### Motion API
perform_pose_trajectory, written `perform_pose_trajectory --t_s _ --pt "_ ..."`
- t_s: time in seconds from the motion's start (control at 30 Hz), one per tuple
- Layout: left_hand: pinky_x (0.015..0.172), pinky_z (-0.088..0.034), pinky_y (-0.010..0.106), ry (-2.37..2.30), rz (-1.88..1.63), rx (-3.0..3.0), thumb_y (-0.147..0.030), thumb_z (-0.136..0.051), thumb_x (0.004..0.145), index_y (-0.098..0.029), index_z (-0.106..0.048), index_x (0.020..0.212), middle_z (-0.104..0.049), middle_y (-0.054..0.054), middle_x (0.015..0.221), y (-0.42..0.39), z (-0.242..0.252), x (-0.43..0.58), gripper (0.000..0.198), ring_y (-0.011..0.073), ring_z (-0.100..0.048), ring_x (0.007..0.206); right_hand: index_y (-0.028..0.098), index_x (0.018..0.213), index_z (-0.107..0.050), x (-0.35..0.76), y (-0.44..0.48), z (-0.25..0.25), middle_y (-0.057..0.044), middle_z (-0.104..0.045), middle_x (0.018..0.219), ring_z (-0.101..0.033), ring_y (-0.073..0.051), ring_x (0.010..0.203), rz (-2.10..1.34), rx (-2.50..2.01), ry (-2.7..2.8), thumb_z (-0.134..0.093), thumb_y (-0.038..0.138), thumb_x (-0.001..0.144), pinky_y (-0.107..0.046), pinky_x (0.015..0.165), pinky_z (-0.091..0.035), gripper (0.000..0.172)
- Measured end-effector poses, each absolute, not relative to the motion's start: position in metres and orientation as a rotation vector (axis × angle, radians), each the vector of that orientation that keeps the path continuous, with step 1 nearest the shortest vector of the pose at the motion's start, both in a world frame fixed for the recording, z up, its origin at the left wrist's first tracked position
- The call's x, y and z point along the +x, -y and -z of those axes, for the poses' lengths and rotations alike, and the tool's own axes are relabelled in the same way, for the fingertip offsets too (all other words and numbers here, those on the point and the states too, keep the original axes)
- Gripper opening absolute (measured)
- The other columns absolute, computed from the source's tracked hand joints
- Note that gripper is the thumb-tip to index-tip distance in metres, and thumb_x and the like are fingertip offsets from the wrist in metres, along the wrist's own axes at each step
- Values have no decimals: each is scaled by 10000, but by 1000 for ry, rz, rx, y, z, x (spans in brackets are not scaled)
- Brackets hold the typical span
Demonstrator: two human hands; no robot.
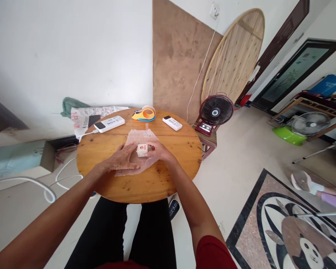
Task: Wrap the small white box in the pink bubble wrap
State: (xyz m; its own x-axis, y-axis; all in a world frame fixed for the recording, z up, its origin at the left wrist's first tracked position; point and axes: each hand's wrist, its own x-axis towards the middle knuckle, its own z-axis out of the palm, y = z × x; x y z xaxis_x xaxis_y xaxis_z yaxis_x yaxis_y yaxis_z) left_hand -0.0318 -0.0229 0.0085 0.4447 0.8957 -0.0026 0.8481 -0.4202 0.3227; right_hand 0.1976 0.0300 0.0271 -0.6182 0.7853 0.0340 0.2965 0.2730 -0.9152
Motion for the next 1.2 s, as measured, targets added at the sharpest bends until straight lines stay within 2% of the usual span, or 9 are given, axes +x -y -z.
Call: perform_pose_trajectory --t_s 0.2,0.33,0.6,0.73,0.9,1.03,1.1,1.2 --pt "1179 -57 538 -1504 -344 2458 -694 -598 688 -128 -148 1527 -294 214 1554 26 0 -34 1108 335 -218 1464 162 989 -677 200 -31 -22 -10 -646 923 -554 -178 872 -1157 -1001 2179 -784 307 634 -275 777 -442 398" --pt "1179 -74 536 -1527 -371 2471 -683 -620 672 -156 -170 1527 -323 191 1547 27 1 -33 1101 337 -256 1450 177 997 -685 201 -29 -23 -7 -643 912 -560 -183 871 -1148 -1024 2196 -788 281 631 -281 768 -449 395" --pt "1171 -68 555 -1503 -367 2480 -705 -592 689 -160 -193 1524 -311 187 1553 26 4 -35 1074 339 -236 1457 156 929 -686 205 -28 -26 -3 -613 880 -539 -164 835 -1105 -1065 2209 -808 272 598 -265 741 -439 371" --pt "1174 -72 553 -1495 -381 2499 -686 -597 695 -174 -212 1520 -316 172 1555 27 3 -35 1044 332 -240 1456 163 932 -682 204 -28 -30 9 -617 853 -525 -156 821 -1056 -1054 2267 -790 279 626 -257 746 -429 345" --pt "1177 -79 547 -1505 -385 2490 -674 -603 695 -188 -222 1519 -321 158 1556 30 0 -33 1030 331 -239 1457 171 1040 -666 203 -26 -32 -18 -640 967 -551 -183 906 -1030 -1004 2297 -772 272 655 -296 825 -447 411" --pt "1181 -67 544 -1501 -390 2479 -679 -608 689 -188 -206 1524 -317 154 1559 29 0 -34 1049 329 -232 1460 191 1240 -578 211 -17 -30 -83 -588 1232 -544 -227 1111 -1171 -902 2168 -780 341 674 -366 958 -437 619" --pt "1185 -60 540 -1494 -389 2482 -694 -597 692 -186 -200 1526 -308 152 1563 29 1 -35 1055 327 -222 1464 190 1311 -522 218 -12 -26 -109 -559 1295 -536 -241 1167 -1287 -969 2056 -767 359 695 -394 992 -432 684" --pt "1189 -52 530 -1489 -373 2484 -723 -573 696 -166 -195 1526 -302 157 1564 28 1 -36 1069 325 -207 1468 174 1312 -520 227 -6 -18 -133 -555 1306 -531 -256 1201 -1355 -1078 1911 -738 357 721 -431 1033 -414 656"
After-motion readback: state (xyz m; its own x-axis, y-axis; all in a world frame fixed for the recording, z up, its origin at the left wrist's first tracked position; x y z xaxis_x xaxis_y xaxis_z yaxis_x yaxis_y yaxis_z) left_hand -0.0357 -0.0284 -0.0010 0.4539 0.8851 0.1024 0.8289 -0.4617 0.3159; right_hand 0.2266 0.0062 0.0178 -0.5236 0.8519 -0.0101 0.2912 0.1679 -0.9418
